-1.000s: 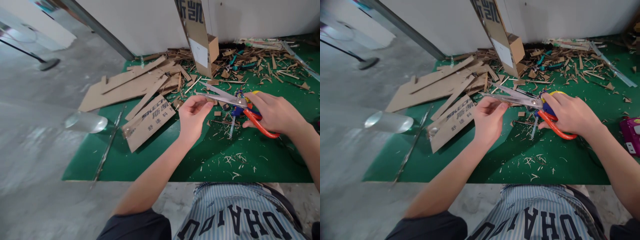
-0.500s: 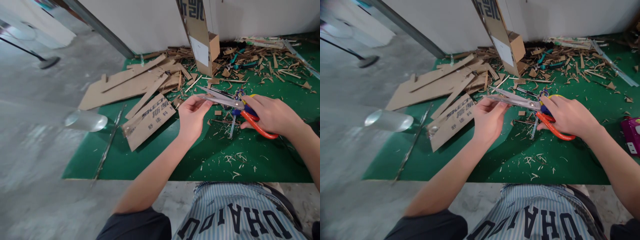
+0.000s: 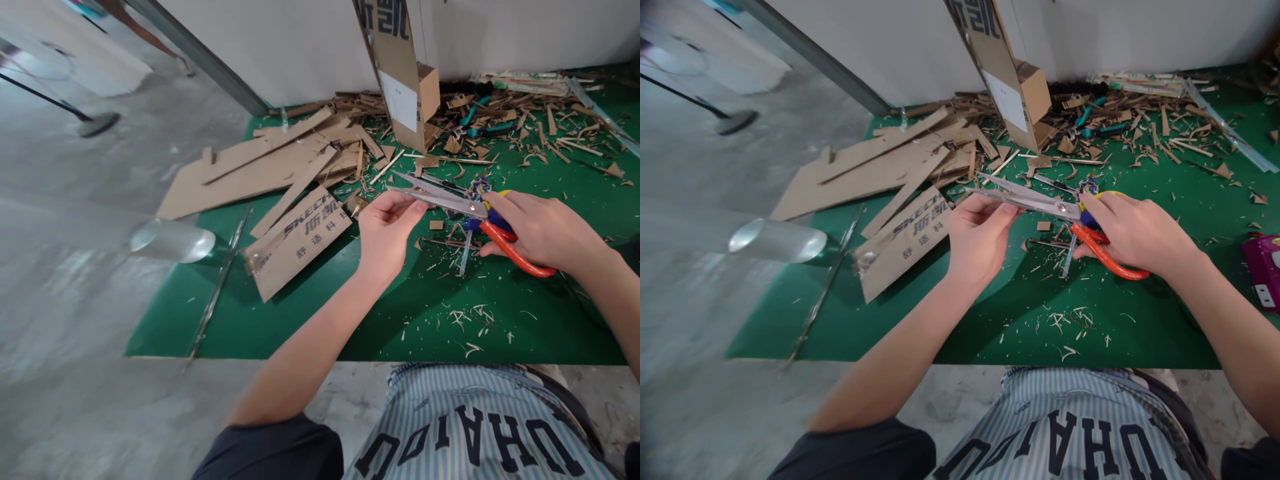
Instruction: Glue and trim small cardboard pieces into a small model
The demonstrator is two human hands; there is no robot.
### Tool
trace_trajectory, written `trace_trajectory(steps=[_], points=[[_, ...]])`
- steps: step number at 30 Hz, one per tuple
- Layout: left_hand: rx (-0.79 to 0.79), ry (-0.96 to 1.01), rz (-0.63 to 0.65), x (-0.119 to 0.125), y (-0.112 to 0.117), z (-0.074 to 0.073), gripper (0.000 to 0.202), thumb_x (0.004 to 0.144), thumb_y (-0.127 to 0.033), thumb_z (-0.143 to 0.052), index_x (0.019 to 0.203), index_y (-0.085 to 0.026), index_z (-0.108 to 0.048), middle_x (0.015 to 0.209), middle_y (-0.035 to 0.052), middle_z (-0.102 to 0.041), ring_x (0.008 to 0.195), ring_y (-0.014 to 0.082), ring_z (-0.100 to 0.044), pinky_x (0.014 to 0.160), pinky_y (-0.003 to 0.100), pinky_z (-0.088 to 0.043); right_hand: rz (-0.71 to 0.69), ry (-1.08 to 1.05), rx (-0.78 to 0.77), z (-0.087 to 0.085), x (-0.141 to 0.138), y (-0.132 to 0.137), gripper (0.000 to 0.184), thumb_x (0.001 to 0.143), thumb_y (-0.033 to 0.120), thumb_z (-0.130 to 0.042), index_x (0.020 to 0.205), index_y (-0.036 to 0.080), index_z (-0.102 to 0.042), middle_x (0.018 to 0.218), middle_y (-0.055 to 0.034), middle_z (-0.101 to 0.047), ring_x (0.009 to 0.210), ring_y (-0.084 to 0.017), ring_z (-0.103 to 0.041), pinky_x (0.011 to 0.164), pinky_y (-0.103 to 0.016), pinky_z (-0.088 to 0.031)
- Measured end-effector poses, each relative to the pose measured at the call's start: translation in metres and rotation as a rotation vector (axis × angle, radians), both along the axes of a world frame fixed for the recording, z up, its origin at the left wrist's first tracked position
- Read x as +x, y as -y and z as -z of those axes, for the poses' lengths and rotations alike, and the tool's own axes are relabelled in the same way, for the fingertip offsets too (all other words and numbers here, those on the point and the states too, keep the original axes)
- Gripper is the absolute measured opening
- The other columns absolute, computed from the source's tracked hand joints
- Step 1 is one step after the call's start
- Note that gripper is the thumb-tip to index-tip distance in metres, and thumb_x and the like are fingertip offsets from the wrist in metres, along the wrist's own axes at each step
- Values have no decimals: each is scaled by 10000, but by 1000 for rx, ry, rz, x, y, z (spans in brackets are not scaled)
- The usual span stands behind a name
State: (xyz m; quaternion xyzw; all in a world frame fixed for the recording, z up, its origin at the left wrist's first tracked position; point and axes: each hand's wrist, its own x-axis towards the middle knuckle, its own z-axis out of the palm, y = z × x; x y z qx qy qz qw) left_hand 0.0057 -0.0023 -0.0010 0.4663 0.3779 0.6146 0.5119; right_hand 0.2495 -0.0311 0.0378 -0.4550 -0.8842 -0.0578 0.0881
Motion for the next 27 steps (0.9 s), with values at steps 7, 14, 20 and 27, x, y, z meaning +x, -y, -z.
trace_trajectory(steps=[7,14,20,27], points=[[-27,60,45,0,0,-1,213,682,-315,-907,774,-233,-732,822,-31,-775,823,139,-748,865,318,-611,-18,64,66,-1,-2,0,750,1001,714,-255,1259,94,-590,991,-170,-731,830,-266,-689,556,-316,-390],[-74,89,33,3,1,-5,179,669,-254,-885,716,-227,-714,780,-34,-767,807,148,-742,897,350,-608,-2,107,105,-2,-1,1,658,1017,657,-325,1211,99,-616,882,-137,-718,732,-225,-649,526,-301,-280],[-91,60,40,2,2,-7,142,711,-249,-841,771,-222,-715,804,-21,-762,815,144,-734,915,358,-599,41,129,80,-4,-2,0,617,1026,626,-335,1176,116,-650,766,-101,-703,634,-201,-601,534,-308,-237],[-103,-13,41,2,2,-10,90,771,-234,-758,791,-223,-672,821,-9,-735,853,143,-720,920,338,-587,91,48,126,-1,5,-3,615,1023,637,-330,1179,130,-641,726,-90,-683,598,-188,-563,528,-299,-228]])
